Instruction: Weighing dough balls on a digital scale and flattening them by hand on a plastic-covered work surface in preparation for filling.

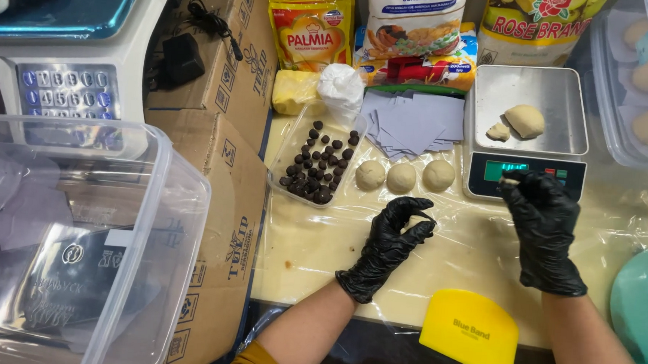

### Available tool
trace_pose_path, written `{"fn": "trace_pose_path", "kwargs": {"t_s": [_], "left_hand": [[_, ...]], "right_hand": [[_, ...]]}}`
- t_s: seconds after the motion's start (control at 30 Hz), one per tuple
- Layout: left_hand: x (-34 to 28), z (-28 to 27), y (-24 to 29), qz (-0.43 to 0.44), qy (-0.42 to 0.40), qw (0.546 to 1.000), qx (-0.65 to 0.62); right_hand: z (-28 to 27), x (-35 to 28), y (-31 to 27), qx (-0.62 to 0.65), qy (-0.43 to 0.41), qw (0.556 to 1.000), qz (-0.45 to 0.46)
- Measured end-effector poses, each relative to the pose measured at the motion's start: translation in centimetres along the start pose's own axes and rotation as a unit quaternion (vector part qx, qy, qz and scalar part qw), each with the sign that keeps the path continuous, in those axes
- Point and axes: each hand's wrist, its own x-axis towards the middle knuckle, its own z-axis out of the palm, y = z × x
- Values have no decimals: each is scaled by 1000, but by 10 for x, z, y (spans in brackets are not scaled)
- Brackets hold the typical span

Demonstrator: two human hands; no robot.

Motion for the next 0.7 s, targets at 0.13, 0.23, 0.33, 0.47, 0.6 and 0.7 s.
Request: {"fn": "trace_pose_path", "kwargs": {"t_s": [0.13, 0.23, 0.33, 0.47, 0.6, 0.7], "left_hand": [[2, -1, -2, 40, -5, 999, 24], [2, -1, -4, 45, -10, 999, 19], [2, -2, -4, 53, -16, 998, 28], [3, -2, -2, 66, -14, 997, 45], [2, -2, -2, 65, -12, 997, 51], [2, -1, -4, 46, -9, 999, 27]], "right_hand": [[-7, 32, -15, 57, 33, 998, 21], [-14, 58, 10, -79, 0, 983, -166], [-13, 76, 53, -178, 4, 952, -250], [-10, 75, 74, -213, 0, 956, -203], [-22, 72, 11, -149, 7, 962, -229], [-38, 71, 4, -28, 98, 974, -200]]}}
